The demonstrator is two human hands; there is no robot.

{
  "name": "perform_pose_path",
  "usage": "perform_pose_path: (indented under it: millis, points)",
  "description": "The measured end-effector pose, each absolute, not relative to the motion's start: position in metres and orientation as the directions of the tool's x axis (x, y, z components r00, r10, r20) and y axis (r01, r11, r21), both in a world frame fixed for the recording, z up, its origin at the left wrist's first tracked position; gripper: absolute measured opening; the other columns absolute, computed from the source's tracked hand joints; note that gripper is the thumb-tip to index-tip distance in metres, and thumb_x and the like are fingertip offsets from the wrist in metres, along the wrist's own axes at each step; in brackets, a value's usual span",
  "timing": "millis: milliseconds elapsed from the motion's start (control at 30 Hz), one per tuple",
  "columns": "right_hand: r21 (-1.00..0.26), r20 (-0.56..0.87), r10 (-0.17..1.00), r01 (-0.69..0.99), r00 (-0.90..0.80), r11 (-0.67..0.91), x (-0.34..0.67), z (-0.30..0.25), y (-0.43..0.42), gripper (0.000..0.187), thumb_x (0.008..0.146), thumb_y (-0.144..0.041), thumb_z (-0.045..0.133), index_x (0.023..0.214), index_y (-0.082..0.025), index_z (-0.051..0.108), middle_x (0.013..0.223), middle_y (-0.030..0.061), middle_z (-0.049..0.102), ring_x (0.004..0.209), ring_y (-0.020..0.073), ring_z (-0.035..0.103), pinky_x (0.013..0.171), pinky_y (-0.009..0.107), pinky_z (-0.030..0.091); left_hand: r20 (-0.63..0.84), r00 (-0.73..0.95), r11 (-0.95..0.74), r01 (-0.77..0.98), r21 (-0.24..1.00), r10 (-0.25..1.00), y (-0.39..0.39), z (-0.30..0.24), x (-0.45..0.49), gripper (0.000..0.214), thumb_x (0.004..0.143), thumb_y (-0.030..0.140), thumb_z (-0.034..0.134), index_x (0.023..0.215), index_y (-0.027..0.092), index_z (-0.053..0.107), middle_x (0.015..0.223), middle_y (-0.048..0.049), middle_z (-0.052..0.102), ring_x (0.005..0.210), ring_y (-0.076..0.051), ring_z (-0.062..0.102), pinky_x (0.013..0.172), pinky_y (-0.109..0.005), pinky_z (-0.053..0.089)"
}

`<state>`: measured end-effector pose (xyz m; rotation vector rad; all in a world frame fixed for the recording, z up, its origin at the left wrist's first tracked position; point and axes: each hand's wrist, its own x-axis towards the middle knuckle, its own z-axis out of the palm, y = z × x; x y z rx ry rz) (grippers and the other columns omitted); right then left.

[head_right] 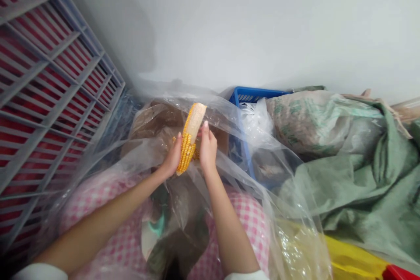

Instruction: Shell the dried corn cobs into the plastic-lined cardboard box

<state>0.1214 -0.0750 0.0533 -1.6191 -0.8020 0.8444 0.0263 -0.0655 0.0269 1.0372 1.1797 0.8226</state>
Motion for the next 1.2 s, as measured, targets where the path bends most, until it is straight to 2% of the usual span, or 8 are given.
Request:
perform_pose_path:
  millis: [167,300,633,833,967,1067,1133,1200]
  points:
    - [-0.962,-0.091,0.881,0.189,0.463,-0.199,0.102,0.049,-0.080,0.047,0.071,-0.061,0.045,0.077,-0.017,0.059,0.074,0.0028,0.061,0.068,0.0142,0.050,0.062,0.024,0.036,-0.166,0.135,0.147,0.139,0.979,0.977,-0.065,0.028,0.024,0.061,0.084,0.057,0.022,0.101,0.013,0.059,0.103,-0.0120,0.063,0.098,-0.021,0.057,0.086,-0.033,0.042]
    - [-0.964,-0.088,0.896,0.189,0.435,-0.186,0.099,0.046,-0.079,0.044,0.073,-0.059,0.045,0.071,-0.016,0.057,0.069,0.0012,0.058,0.061,0.0121,0.045,0.058,0.022,0.034,-0.142,0.143,0.121,0.145,0.982,0.979,-0.068,0.023,0.026,0.059,0.086,0.053,0.022,0.109,0.012,0.056,0.114,-0.0134,0.058,0.111,-0.021,0.050,0.096,-0.033,0.036]
    - [-0.953,-0.059,0.895,0.241,0.442,-0.182,0.101,0.038,-0.077,0.043,0.077,-0.056,0.038,0.058,-0.017,0.044,0.057,-0.0020,0.046,0.056,0.0104,0.037,0.053,0.022,0.028,-0.324,0.089,0.313,0.118,0.942,0.942,-0.065,0.018,0.027,0.058,0.085,0.054,0.023,0.099,0.012,0.061,0.107,-0.0127,0.062,0.108,-0.022,0.053,0.095,-0.035,0.037]
    - [-0.953,-0.123,0.864,0.184,0.489,-0.240,0.106,0.039,-0.078,0.052,0.079,-0.061,0.028,0.055,-0.018,0.044,0.053,-0.0010,0.046,0.050,0.0106,0.038,0.049,0.023,0.028,-0.402,0.148,0.408,-0.014,0.913,0.904,-0.065,0.021,0.028,0.063,0.083,0.059,0.020,0.093,0.014,0.063,0.091,-0.0088,0.067,0.097,-0.021,0.059,0.085,-0.032,0.044]
    - [-0.936,-0.161,0.876,0.212,0.454,-0.282,0.114,0.049,-0.075,0.063,0.081,-0.062,0.018,0.064,-0.017,0.058,0.066,0.0039,0.059,0.062,0.0144,0.051,0.060,0.025,0.035,-0.304,0.130,0.288,0.131,0.949,0.944,-0.058,0.025,0.023,0.061,0.084,0.056,0.017,0.092,0.015,0.061,0.096,-0.0103,0.065,0.095,-0.021,0.058,0.085,-0.033,0.042]
    - [-0.914,-0.067,0.841,0.305,0.537,-0.267,0.118,0.057,-0.074,0.063,0.081,-0.062,0.019,0.079,-0.019,0.065,0.087,0.0060,0.064,0.082,0.0176,0.055,0.073,0.027,0.036,-0.222,0.100,0.187,0.279,0.942,0.970,-0.056,0.027,0.020,0.055,0.087,0.050,0.016,0.093,0.014,0.057,0.101,-0.0135,0.061,0.098,-0.021,0.055,0.087,-0.034,0.039]
    - [-0.902,-0.053,0.843,0.337,0.536,-0.271,0.118,0.059,-0.074,0.060,0.080,-0.062,0.022,0.083,-0.019,0.064,0.088,0.0060,0.065,0.083,0.0184,0.056,0.073,0.027,0.036,-0.200,0.092,0.159,0.334,0.929,0.976,-0.059,0.026,0.020,0.051,0.087,0.050,0.017,0.092,0.015,0.054,0.099,-0.0135,0.061,0.096,-0.021,0.055,0.085,-0.034,0.040]
    - [-0.890,-0.109,0.862,0.338,0.495,-0.307,0.115,0.057,-0.075,0.059,0.079,-0.063,0.025,0.081,-0.019,0.064,0.082,0.0058,0.065,0.075,0.0184,0.056,0.068,0.027,0.036,-0.182,0.097,0.136,0.358,0.924,0.978,-0.063,0.026,0.021,0.048,0.087,0.050,0.018,0.091,0.017,0.053,0.095,-0.0122,0.061,0.094,-0.021,0.056,0.083,-0.034,0.040]
